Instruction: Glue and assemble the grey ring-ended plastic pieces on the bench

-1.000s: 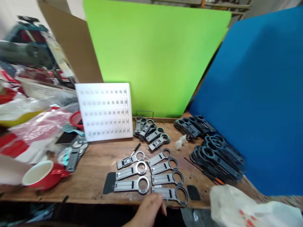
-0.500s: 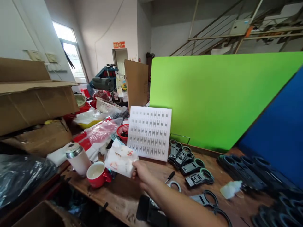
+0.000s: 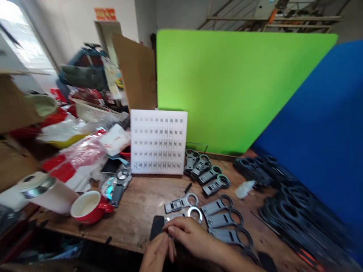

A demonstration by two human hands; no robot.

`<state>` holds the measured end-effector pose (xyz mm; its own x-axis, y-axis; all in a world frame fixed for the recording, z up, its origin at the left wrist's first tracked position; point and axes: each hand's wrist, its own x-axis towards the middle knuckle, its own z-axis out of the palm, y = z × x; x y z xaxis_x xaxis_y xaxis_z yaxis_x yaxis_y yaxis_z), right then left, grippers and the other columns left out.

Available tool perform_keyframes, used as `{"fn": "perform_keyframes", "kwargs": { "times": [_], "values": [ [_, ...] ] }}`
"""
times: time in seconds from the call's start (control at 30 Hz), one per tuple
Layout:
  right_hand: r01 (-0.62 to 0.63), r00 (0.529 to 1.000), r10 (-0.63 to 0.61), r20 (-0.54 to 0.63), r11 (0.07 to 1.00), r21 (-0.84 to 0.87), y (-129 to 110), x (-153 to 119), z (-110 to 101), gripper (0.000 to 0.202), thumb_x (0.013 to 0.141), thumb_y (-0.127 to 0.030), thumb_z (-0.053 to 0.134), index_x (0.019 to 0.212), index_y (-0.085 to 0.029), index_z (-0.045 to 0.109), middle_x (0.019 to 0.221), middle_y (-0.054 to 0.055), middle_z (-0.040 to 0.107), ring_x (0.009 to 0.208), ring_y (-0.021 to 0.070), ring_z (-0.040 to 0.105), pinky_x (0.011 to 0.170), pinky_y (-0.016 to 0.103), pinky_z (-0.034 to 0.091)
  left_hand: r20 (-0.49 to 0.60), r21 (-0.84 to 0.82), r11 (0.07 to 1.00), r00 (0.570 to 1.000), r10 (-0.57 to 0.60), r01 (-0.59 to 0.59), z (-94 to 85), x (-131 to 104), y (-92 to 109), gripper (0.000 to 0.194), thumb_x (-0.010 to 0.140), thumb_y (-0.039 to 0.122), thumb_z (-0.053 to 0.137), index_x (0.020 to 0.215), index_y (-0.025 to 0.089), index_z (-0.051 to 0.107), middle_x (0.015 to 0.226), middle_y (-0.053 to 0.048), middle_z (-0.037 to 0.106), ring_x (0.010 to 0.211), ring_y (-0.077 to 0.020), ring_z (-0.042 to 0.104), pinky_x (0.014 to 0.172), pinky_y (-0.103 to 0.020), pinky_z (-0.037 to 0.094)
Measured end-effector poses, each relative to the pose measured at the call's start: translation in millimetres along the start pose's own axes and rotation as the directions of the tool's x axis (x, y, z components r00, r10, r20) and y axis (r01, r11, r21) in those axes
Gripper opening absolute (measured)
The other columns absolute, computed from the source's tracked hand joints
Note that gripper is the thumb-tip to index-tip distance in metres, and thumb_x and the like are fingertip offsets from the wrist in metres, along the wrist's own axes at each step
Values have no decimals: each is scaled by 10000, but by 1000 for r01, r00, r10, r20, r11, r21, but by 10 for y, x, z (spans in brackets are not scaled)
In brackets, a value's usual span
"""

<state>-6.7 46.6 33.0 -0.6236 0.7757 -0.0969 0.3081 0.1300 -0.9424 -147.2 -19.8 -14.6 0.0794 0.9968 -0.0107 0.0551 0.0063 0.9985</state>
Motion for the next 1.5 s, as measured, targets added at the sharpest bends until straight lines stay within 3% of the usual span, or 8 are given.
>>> {"fn": "perform_keyframes", "kwargs": {
  "times": [0.2,0.37,0.47,0.67,0.87,1.03,1.3,1.5],
  "values": [
    [-156,931,177,-319,984,89,263,-880,-428,231,812,-321,540,934,-188,683,901,44,695,855,189,620,798,301,461,227,-10,994,968,106,-106,688,171,150,489,921,446,291,577,184,519,676,-34,552,702,-158,535,672,-263,417],
    [-338,716,284,-638,940,39,678,-1520,-881,249,812,-365,508,885,-188,667,859,45,683,819,200,609,771,309,456,435,294,920,893,114,-260,1047,235,111,296,910,348,383,860,226,648,1045,-66,617,994,-201,556,863,-336,432],
    [-443,656,331,-679,896,9,922,-1823,-992,251,813,-372,502,895,-195,659,866,45,686,818,208,615,762,313,452,543,445,796,830,125,-410,1222,241,-12,212,888,287,440,990,249,623,1063,-58,623,998,-210,564,870,-372,452],
    [-480,671,339,-659,876,-39,1189,-2010,-878,225,848,-335,473,891,-210,656,886,34,691,835,192,621,767,293,448,636,517,586,738,225,-624,1577,265,-303,163,867,224,480,974,227,603,1059,-54,632,981,-217,579,854,-401,487],
    [-456,780,225,-584,843,-285,1244,-2009,-898,201,882,-259,462,897,-226,660,888,30,682,858,183,609,792,291,430,645,502,541,709,284,-674,1638,296,-485,139,866,188,471,924,208,596,1046,-60,632,952,-200,577,828,-376,490],
    [-427,807,152,-571,818,-386,1309,-1988,-928,183,877,-195,494,899,-216,674,864,34,645,846,170,593,781,274,438,707,556,437,679,197,-707,1648,288,-468,287,872,160,441,1109,259,570,1108,-56,597,946,-210,551,804,-377,472],
    [-448,765,35,-644,747,-491,1454,-2154,-763,292,907,-205,439,1133,-210,624,970,78,641,938,191,591,848,330,477,806,556,217,584,97,-803,1702,300,-380,478,820,81,443,1257,271,493,1241,-49,568,951,-224,541,801,-373,435],
    [-374,861,-63,-505,595,-711,1500,-2489,-549,359,885,-222,476,1233,-217,559,1278,78,561,1267,272,406,1002,497,391,871,435,209,468,146,-876,1809,325,-433,389,851,154,402,1217,152,536,1332,-89,527,1202,-223,460,1018,-392,272]
  ]
}}
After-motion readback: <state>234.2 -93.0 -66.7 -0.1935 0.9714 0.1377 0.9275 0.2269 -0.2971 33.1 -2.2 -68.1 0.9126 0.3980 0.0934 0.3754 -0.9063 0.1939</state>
